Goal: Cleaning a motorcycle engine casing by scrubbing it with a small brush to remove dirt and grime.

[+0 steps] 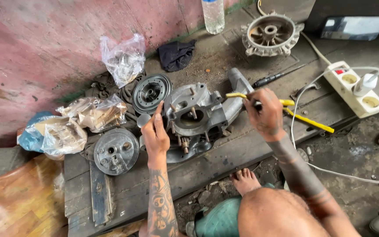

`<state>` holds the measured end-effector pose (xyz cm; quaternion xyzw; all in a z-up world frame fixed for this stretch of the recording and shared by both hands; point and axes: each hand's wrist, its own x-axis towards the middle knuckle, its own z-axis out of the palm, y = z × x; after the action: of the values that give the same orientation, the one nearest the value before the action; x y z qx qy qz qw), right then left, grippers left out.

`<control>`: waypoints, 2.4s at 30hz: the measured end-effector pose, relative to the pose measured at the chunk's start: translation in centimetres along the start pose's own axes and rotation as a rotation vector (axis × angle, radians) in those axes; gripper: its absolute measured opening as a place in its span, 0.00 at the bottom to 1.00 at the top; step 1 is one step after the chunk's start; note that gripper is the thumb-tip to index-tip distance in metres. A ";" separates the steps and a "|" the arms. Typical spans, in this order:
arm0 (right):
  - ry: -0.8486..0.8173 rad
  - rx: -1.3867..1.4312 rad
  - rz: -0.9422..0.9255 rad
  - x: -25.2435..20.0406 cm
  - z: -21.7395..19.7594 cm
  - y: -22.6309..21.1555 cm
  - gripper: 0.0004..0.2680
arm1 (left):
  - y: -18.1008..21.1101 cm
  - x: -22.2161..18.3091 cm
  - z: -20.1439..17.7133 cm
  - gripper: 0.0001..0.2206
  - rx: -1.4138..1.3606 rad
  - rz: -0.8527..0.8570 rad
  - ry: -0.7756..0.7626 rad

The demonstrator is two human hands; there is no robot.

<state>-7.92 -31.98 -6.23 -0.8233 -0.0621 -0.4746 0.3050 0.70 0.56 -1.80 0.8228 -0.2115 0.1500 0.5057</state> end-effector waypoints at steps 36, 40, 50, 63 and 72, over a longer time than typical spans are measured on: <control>-0.167 -0.270 0.109 1.0 -0.9 -0.3 0.08 | 0.1 0.0 -0.1 0.22 -0.036 0.007 -0.007; -0.291 -0.013 0.219 2.0 0.1 -2.6 0.07 | -0.2 0.5 0.1 0.22 -0.025 0.008 -0.009; -0.364 -0.281 0.088 1.0 0.9 -2.0 0.08 | 0.5 -0.1 -0.4 0.21 -0.039 0.004 0.004; -0.217 -0.136 0.019 1.4 1.4 -3.8 0.11 | 2.4 0.2 -0.3 0.25 -0.054 -0.030 -0.005; -0.249 -0.057 0.085 2.3 0.6 -4.3 0.10 | 2.9 0.5 -0.5 0.21 -0.035 -0.014 0.024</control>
<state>-7.89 -28.59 -2.70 -0.8861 -0.0513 -0.3569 0.2912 -0.32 -0.28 0.87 0.8134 -0.2023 0.1524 0.5236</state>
